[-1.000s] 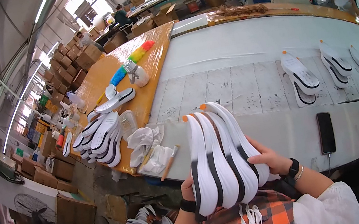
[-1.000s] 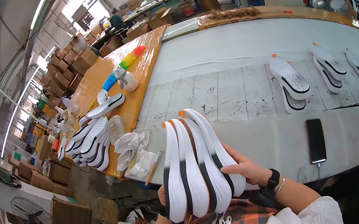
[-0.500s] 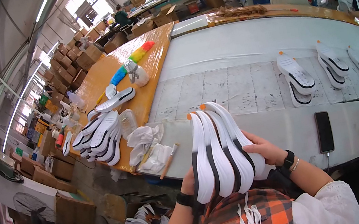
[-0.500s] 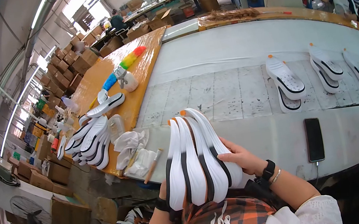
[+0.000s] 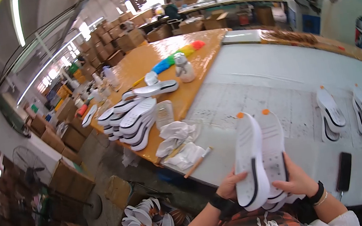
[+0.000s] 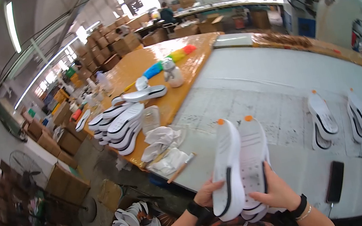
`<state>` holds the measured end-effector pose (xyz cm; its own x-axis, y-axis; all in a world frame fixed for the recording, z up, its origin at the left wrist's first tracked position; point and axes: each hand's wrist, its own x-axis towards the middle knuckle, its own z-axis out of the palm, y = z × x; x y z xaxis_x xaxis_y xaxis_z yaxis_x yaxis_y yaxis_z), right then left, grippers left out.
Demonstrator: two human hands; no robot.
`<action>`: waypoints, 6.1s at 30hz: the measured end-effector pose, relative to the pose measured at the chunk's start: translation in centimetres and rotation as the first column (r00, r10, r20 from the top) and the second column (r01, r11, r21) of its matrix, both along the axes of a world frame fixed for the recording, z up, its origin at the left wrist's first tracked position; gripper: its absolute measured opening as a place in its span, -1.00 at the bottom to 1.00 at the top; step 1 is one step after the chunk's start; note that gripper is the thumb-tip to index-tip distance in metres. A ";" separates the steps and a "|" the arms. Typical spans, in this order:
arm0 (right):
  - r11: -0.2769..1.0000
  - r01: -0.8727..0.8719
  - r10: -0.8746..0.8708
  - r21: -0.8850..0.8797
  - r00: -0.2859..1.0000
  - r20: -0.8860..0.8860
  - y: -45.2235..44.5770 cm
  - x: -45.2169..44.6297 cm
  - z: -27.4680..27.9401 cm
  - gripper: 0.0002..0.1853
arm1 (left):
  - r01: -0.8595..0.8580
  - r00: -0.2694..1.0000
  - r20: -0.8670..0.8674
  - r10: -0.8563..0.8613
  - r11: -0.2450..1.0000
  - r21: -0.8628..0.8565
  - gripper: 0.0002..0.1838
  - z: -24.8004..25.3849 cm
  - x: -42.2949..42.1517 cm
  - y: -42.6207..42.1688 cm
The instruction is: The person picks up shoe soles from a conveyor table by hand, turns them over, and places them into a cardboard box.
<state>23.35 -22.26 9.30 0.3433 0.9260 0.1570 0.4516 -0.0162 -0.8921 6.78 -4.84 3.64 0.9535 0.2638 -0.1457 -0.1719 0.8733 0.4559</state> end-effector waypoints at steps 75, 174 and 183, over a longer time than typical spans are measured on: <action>0.987 -0.131 -0.060 -0.089 0.212 -0.975 -5.3 2.2 -10.0 -0.35 | 0.194 0.951 -0.298 0.080 0.596 0.779 0.06 2.5 0.3 -2.3; 0.882 -0.175 -0.124 -0.437 0.809 -0.575 5.2 -8.3 -2.2 -0.78 | 0.349 -0.270 -0.506 0.819 0.573 0.741 -0.34 -17.1 -29.6 18.4; 0.915 -0.254 0.038 -0.312 0.826 -0.562 7.2 -8.8 -2.3 -0.79 | 0.421 -0.262 0.042 0.964 0.075 0.904 -0.41 -4.1 -37.3 14.3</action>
